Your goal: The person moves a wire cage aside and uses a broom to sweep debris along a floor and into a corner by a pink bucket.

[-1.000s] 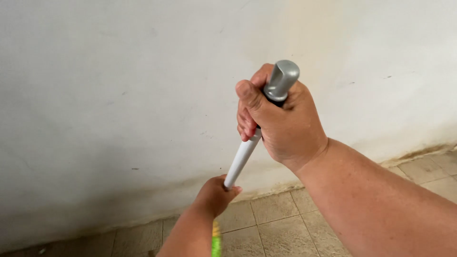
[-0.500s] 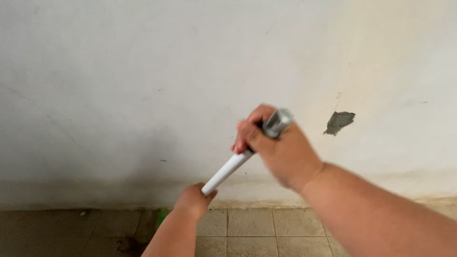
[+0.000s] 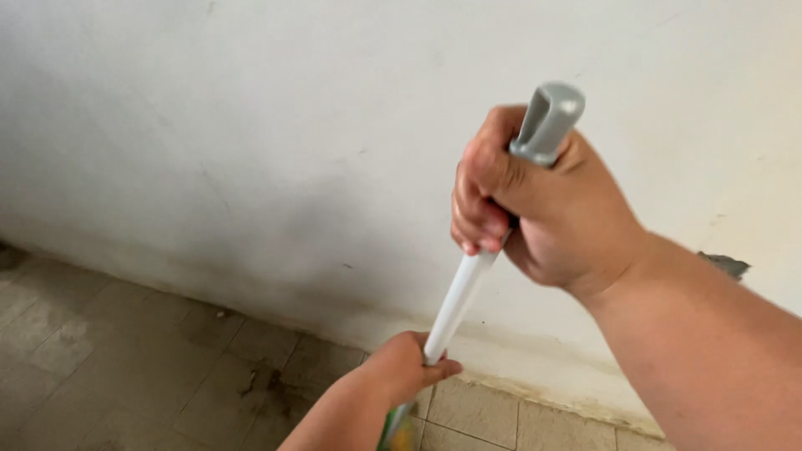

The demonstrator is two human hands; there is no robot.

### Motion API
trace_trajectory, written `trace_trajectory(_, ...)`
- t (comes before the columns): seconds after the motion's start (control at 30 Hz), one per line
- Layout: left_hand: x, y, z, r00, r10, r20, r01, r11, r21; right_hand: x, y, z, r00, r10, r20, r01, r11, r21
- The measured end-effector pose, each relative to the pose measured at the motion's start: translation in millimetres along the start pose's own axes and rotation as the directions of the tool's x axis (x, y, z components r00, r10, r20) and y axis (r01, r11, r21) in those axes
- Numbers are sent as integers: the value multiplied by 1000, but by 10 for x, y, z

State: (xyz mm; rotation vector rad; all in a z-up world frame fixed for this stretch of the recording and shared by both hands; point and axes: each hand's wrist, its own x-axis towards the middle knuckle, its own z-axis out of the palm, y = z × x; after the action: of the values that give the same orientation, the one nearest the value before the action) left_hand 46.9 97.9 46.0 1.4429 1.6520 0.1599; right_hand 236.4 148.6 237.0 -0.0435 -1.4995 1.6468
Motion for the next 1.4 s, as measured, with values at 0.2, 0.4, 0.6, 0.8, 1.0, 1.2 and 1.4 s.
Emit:
trace_trajectory(0.2, -10, -886, -254, 951, -236, -198, 251, 967, 50, -178, 911, 140, 998, 54, 27, -55, 998, 38)
trace_trajectory(0.4, 72, -1417, -395, 831, -365, -419, 416, 909, 34, -221, 1558, 459, 981, 159, -110, -148, 983, 107)
trace_trajectory(0.6, 427, -2029, -417, 745, -364, -559, 341, 928, -150, -104, 1916, 600, 970, 183, -160, -194, 979, -55)
trace_trajectory(0.8, 291, -1593, -920, 789, -297, -538, 250, 955, -161, 542, 1539, 666, 960, 169, -223, -210, 962, -176)
trace_trajectory(1.0, -129, -500, -1463, 921, -57, -385, -12, 985, -175, 1565, 525, 832, 971, -34, -238, -65, 915, -399)
trace_trajectory(1.2, -102, -624, -1466, 969, 132, -210, -161, 979, -127, 1783, 652, 1177, 978, 35, -205, -131, 871, -474)
trace_trajectory(1.4, 186, -1433, -1551, 945, -98, -313, 48, 986, -162, 1481, 1491, 1081, 998, 10, -64, -21, 985, -174)
